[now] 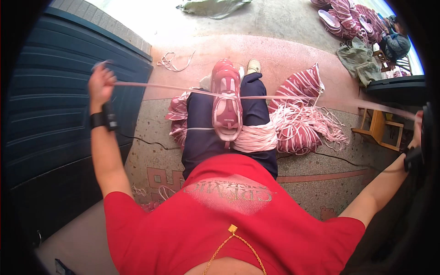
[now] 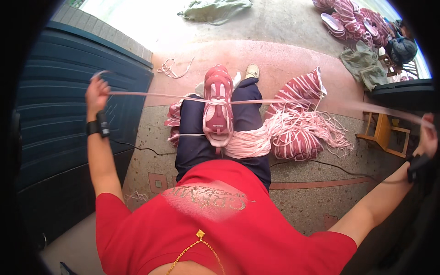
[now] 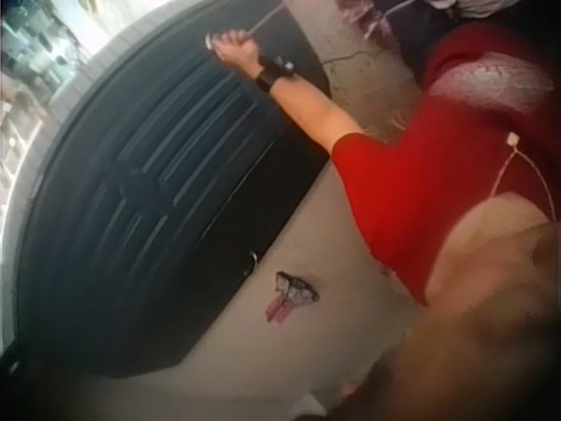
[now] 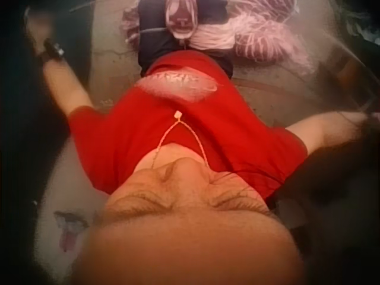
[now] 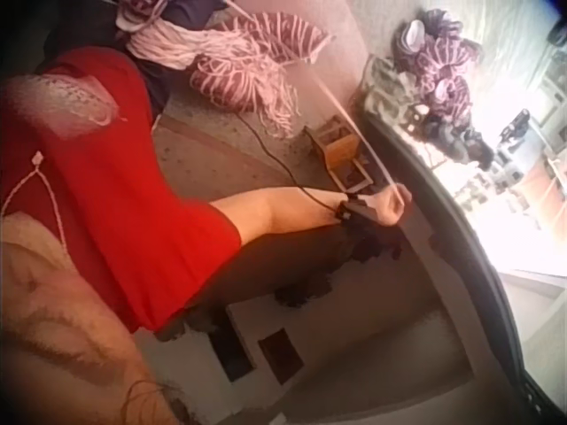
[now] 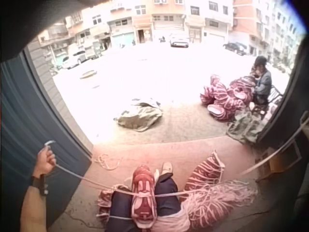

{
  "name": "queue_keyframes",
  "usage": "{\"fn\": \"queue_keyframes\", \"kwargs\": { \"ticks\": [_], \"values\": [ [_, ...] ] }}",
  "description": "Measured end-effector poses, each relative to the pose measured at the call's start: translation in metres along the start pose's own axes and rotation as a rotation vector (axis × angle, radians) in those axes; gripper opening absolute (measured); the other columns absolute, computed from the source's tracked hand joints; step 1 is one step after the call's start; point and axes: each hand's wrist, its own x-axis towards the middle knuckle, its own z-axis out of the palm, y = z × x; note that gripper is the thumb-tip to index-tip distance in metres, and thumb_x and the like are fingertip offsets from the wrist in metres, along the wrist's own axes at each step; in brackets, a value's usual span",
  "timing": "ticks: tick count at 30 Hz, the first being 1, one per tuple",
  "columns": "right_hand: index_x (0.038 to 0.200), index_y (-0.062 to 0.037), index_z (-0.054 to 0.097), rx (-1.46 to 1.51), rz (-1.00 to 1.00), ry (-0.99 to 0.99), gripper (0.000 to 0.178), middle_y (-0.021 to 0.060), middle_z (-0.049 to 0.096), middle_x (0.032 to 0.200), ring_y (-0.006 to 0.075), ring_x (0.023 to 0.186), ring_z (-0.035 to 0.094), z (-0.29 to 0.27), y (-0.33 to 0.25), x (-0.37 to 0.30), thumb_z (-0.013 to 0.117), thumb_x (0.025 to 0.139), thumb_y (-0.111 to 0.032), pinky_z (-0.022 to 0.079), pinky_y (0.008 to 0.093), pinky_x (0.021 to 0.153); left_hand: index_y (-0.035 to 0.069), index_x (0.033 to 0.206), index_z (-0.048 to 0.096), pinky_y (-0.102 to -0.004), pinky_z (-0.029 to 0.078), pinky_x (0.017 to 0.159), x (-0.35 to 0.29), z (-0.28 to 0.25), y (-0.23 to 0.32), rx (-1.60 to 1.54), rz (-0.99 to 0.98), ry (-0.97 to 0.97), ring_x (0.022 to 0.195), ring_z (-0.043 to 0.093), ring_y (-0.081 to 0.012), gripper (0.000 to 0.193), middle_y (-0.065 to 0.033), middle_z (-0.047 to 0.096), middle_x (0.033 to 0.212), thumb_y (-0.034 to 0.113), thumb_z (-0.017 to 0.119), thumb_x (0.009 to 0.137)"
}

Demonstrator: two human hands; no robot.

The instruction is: The person sits on the floor and repeatedly threads a long pink shoelace through the eyelets of a pink sneaker held on their lap. They pull the lace taut, adjust the loops, and continue lacing the same shoe throughout the clip.

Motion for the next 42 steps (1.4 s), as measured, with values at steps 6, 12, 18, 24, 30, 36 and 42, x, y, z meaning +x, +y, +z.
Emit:
{"fn": "queue_keyframes", "kwargs": {
  "ticks": [6,12,18,24,30,36,42],
  "values": [
    [0.070,-0.0098,0.040,-0.080,0.500,0.048,0.022,-0.0033,0.032,0.065,0.0100,0.056,0.030,-0.023,0.204,-0.047,0.045,0.092,-0.012,0.027,0.0260,0.053,0.012,0.085,0.045,-0.0281,0.022,0.046,-0.036,-0.179,0.113,0.125,0.255,0.842,0.045,0.024,-0.0109,0.016,0.0036,0.025,0.055,0.024,0.047,0.095],
    [0.099,-0.0036,0.067,-0.836,0.545,-0.781,0.023,0.0029,0.064,0.084,0.0090,0.073,0.057,0.201,0.400,-0.275,0.060,0.090,-0.023,0.046,0.0243,0.061,0.016,0.073,0.044,-0.0265,0.031,0.055,-0.011,-0.017,-0.049,-0.015,-0.408,0.137,0.043,0.027,-0.0057,0.024,0.0081,0.029,0.053,0.019,0.050,0.096],
    [0.084,-0.0017,0.064,-1.037,0.013,-0.901,0.014,0.0116,0.064,0.087,0.0315,0.086,0.058,0.256,0.485,-0.355,0.054,0.084,-0.013,0.045,0.0389,0.077,0.001,0.117,0.051,-0.0226,0.044,0.058,-0.062,0.107,-0.190,0.299,-0.547,-0.277,0.059,0.053,-0.0071,0.030,0.0004,0.057,0.076,0.012,0.058,0.090],
    [0.085,-0.0041,0.063,-1.258,-0.192,-0.731,0.011,0.0060,0.061,0.099,0.0260,0.099,0.053,0.269,0.500,-0.364,0.055,0.082,-0.011,0.039,0.0414,0.082,0.001,0.114,0.056,-0.0174,0.043,0.059,-0.091,0.121,-0.238,0.616,-0.596,-0.397,0.063,0.053,-0.0046,0.026,0.0011,0.058,0.080,0.011,0.053,0.091],
    [0.085,-0.0075,0.062,-1.296,-0.346,-0.850,0.011,0.0031,0.060,0.099,0.0213,0.100,0.051,0.271,0.501,-0.367,0.057,0.076,-0.010,0.033,0.0394,0.086,0.000,0.103,0.064,-0.0219,0.045,0.059,-0.097,0.105,-0.249,1.064,-0.291,-0.402,0.063,0.054,-0.0076,0.021,-0.0009,0.060,0.075,0.012,0.054,0.089],
    [0.089,-0.0118,0.063,-1.367,-0.523,-0.985,0.014,-0.0002,0.060,0.096,0.0188,0.097,0.052,0.279,0.493,-0.359,0.059,0.076,-0.010,0.034,0.0371,0.082,-0.002,0.088,0.065,-0.0426,0.049,0.069,-0.097,0.102,-0.263,1.351,0.214,-0.386,0.078,0.062,-0.0374,0.019,-0.0223,0.062,0.078,0.014,0.055,0.086],
    [0.082,-0.0146,0.066,-1.396,-0.350,-0.789,0.008,0.0006,0.058,0.086,0.0211,0.088,0.053,0.276,0.496,-0.361,0.064,0.079,-0.022,0.036,0.0377,0.078,-0.001,0.079,0.059,-0.0469,0.047,0.069,-0.091,0.107,-0.266,1.470,0.290,-0.483,0.078,0.060,-0.0404,0.020,-0.0230,0.060,0.077,0.016,0.052,0.088]
  ]
}}
